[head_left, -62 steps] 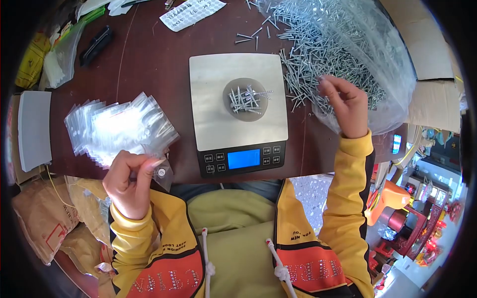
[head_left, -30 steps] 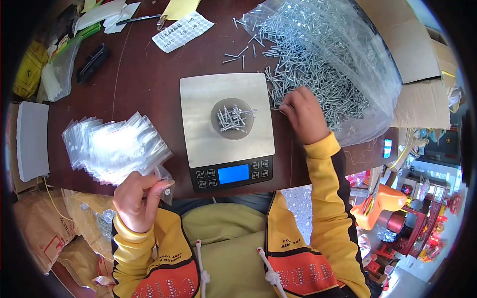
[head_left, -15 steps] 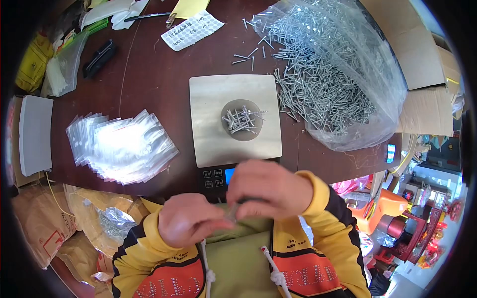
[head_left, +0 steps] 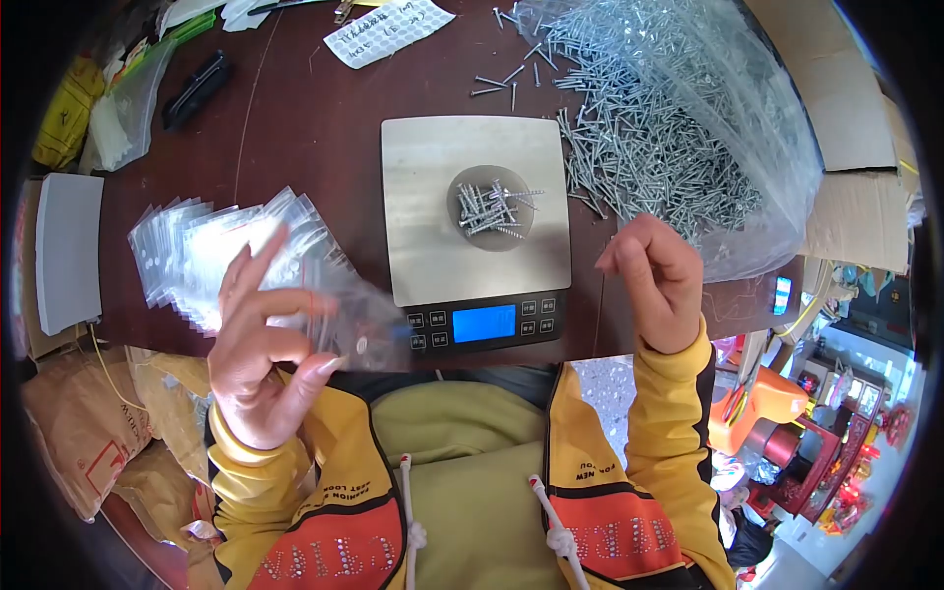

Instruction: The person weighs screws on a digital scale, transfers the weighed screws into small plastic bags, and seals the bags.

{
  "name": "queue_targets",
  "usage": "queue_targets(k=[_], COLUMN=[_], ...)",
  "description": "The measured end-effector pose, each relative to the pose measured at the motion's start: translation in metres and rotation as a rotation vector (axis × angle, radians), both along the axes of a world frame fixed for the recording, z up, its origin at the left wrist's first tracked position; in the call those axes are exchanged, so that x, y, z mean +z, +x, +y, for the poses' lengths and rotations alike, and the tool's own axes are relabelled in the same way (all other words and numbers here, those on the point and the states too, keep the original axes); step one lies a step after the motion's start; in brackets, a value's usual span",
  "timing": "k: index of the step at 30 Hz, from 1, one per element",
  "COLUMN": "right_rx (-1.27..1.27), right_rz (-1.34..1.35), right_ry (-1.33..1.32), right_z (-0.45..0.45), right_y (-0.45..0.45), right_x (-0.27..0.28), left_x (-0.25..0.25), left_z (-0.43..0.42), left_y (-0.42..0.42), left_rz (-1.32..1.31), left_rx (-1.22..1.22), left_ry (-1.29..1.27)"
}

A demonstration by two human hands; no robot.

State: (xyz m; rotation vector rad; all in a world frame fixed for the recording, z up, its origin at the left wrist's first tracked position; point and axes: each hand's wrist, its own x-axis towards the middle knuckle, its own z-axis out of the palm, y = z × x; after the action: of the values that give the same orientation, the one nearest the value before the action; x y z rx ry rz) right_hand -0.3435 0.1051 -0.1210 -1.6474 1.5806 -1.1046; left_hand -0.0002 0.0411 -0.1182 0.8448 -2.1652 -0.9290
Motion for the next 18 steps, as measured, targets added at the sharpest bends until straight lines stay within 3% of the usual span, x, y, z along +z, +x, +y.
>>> queue_targets(k=[5, 6, 9, 13, 18], right_rx=[-0.069, -0.083, -0.079, -0.12, -0.276], right_rz=[0.178, 0.221, 0.194, 0.258, 0.561], right_ry=[-0.023, -0.015, 0.003, -0.07, -0.077], right_z=[-0.01, -0.011, -0.016, -0.025, -0.028], right_y=[-0.004, -0.005, -0.001, -0.003, -0.033], right_x=[-0.007, -0.009, -0.019, -0.031, -0.057], left_x=[0.0, 0.003, -0.004, -0.007, -0.009], left_z=[0.001, 0.001, 0.007, 0.014, 0.015], left_y=[-0.012, -0.02, -0.014, -0.018, -0.016], left_rz=[-0.041, 0.009, 0.013, 0.09, 0.145], left_rx=[-0.108, -0.11, -0.132, -0.088, -0.048], left_ry=[0.109, 0.039, 0.149, 0.073, 0.054])
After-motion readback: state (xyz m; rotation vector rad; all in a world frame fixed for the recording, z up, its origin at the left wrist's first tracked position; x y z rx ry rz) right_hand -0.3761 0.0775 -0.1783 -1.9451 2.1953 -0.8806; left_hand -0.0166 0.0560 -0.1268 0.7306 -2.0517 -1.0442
